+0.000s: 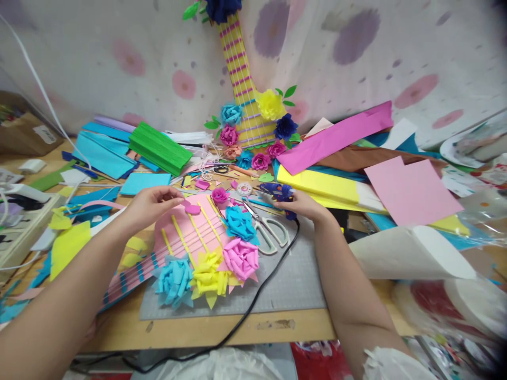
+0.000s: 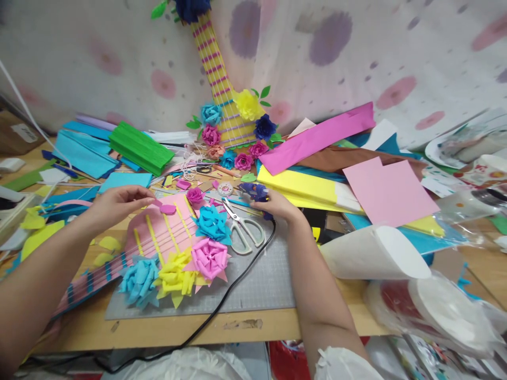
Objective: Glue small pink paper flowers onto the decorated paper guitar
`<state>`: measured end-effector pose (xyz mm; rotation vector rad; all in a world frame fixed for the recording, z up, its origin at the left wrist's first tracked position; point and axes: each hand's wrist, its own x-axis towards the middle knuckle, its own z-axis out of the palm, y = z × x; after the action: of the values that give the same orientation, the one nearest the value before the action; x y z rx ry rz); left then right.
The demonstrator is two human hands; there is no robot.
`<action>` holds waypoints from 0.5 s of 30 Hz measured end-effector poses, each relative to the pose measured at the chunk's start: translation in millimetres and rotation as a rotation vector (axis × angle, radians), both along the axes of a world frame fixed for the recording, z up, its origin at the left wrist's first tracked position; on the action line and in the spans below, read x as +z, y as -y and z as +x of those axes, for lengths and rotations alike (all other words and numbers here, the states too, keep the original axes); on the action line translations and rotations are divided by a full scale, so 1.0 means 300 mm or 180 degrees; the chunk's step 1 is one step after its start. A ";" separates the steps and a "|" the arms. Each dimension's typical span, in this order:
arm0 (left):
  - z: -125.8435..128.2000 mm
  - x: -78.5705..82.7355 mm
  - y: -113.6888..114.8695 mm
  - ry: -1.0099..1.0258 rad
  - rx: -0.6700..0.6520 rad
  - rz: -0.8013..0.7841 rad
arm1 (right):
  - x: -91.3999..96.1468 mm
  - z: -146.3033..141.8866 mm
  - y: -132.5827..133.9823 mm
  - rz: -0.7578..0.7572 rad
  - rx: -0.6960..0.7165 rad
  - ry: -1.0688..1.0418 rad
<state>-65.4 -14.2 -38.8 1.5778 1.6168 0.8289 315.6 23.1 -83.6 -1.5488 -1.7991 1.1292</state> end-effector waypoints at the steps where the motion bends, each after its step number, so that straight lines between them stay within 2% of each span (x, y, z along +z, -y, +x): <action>1: 0.012 0.004 0.000 -0.0052 -0.0003 0.0031 | 0.012 0.006 0.005 -0.0044 -0.0039 -0.0195; 4: 0.063 0.020 0.000 -0.0252 -0.0005 0.0193 | 0.048 0.010 0.025 -0.0051 -0.0178 -0.0786; 7: 0.125 0.034 -0.006 -0.0423 0.0171 0.0420 | 0.073 -0.031 0.046 0.0130 -0.0203 -0.1134; 12: 0.195 0.017 -0.025 -0.0147 0.0153 0.0549 | 0.077 -0.162 0.070 0.0474 -0.0147 -0.1127; 15: 0.209 -0.008 -0.027 -0.0111 0.0201 0.0622 | 0.068 -0.214 0.076 0.0674 0.0203 -0.1073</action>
<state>-2.7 -6.2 -41.2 1.6903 1.6593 1.0247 251.5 0.5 -63.3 -1.1128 -1.6849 1.1122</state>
